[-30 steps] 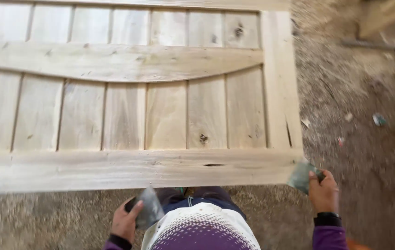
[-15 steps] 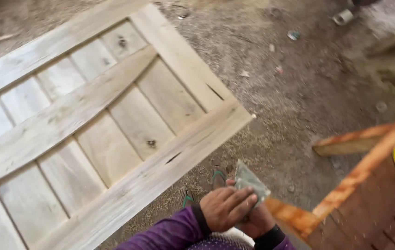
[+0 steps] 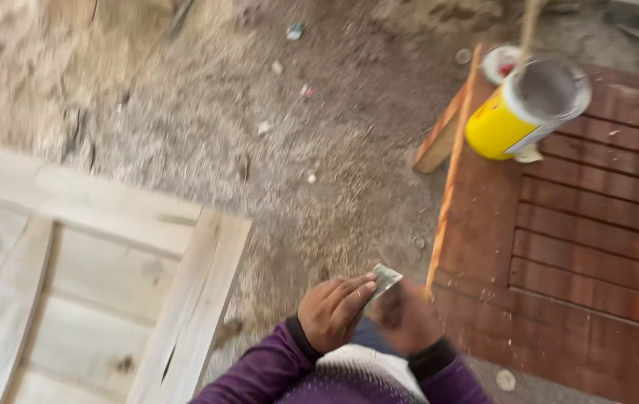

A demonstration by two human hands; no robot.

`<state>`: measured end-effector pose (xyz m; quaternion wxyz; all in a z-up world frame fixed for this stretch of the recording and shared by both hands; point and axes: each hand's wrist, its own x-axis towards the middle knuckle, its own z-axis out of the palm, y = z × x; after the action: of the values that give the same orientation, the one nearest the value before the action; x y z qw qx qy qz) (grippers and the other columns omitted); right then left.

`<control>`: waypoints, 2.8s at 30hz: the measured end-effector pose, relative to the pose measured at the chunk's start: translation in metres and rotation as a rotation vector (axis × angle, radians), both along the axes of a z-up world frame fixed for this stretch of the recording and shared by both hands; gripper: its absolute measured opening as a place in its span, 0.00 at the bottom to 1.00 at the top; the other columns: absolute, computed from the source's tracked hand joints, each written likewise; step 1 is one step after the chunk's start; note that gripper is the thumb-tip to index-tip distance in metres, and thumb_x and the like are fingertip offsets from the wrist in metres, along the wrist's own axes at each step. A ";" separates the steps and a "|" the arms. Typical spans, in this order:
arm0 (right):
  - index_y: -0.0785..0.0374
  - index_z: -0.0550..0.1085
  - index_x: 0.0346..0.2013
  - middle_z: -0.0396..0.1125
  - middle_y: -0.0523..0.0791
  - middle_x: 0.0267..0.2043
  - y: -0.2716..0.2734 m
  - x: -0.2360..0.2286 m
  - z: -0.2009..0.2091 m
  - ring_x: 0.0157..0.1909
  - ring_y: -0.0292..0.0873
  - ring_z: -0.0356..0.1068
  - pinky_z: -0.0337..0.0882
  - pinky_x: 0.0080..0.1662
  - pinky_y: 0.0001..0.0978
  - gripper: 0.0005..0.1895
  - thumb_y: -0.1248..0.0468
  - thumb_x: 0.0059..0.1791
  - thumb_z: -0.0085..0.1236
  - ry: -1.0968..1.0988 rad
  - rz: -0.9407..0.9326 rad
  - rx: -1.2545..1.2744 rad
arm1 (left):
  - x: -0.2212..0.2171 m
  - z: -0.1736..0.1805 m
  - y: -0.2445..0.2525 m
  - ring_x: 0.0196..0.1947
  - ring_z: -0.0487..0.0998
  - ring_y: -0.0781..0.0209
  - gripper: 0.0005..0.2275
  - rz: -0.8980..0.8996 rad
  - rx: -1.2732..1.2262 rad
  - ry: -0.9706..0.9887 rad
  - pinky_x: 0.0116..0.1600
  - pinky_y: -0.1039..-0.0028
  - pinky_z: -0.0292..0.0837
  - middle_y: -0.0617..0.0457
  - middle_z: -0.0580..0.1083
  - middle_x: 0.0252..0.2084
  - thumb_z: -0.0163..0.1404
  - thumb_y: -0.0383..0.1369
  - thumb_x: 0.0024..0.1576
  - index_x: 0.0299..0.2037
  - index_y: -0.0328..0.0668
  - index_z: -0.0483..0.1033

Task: The person scoops wood filler from a can with a putty knife and applies it to several gaps and knots on a wooden door panel. The person spreads the filler across multiple spots on the door surface.

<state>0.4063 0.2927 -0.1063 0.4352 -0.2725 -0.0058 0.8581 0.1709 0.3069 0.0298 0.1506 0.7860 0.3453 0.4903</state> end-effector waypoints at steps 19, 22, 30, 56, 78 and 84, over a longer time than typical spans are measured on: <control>0.64 0.80 0.46 0.68 0.41 0.29 0.141 -0.002 0.200 0.27 0.41 0.69 0.66 0.29 0.38 0.14 0.66 0.45 0.63 -1.657 -0.325 1.684 | 0.045 -0.067 0.173 0.21 0.68 0.62 0.13 -0.373 -1.994 -1.428 0.27 0.72 0.62 0.57 0.68 0.22 0.44 0.46 0.65 0.39 0.47 0.72; 0.64 0.76 0.40 0.69 0.52 0.33 0.181 0.008 0.144 0.33 0.56 0.72 0.70 0.35 0.50 0.16 0.57 0.43 0.63 -1.802 -0.184 1.550 | 0.043 -0.055 0.181 0.19 0.64 0.64 0.18 -0.539 -2.227 -1.277 0.25 0.73 0.57 0.57 0.65 0.20 0.43 0.51 0.67 0.34 0.49 0.69; 0.65 0.79 0.48 0.80 0.50 0.39 0.197 0.137 0.035 0.40 0.44 0.79 0.76 0.45 0.40 0.19 0.57 0.46 0.64 -1.765 0.002 -0.059 | -0.013 -0.026 0.296 0.26 0.75 0.60 0.11 -0.395 -2.177 -1.235 0.32 0.66 0.72 0.56 0.73 0.26 0.50 0.46 0.61 0.37 0.49 0.74; 0.73 0.75 0.55 0.69 0.53 0.58 0.487 0.073 0.231 0.62 0.51 0.69 0.65 0.66 0.41 0.24 0.58 0.50 0.49 -2.686 0.258 1.891 | 0.085 -0.095 0.490 0.42 0.79 0.57 0.15 -0.261 -1.573 -0.816 0.45 0.68 0.76 0.45 0.78 0.47 0.47 0.31 0.65 0.56 0.25 0.74; 0.54 0.74 0.24 0.68 0.41 0.25 0.460 0.234 0.265 0.32 0.41 0.71 0.67 0.33 0.37 0.06 0.61 0.46 0.55 -2.979 1.093 0.616 | 0.176 -0.063 0.566 0.35 0.75 0.69 0.13 -0.381 -1.528 -0.568 0.41 0.76 0.71 0.56 0.77 0.37 0.47 0.36 0.66 0.45 0.30 0.77; 0.55 0.78 0.26 0.70 0.43 0.23 0.407 0.279 0.212 0.29 0.47 0.73 0.70 0.34 0.43 0.21 0.42 0.47 0.58 -2.567 0.518 0.142 | 0.190 -0.050 0.569 0.35 0.74 0.70 0.14 -0.396 -1.516 -0.598 0.42 0.77 0.70 0.58 0.77 0.37 0.45 0.38 0.66 0.45 0.33 0.78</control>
<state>0.6858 0.6999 0.1055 -0.0434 -0.8578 -0.5102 0.0452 0.3611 0.8760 -0.0201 0.8068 0.3547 0.3825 0.2774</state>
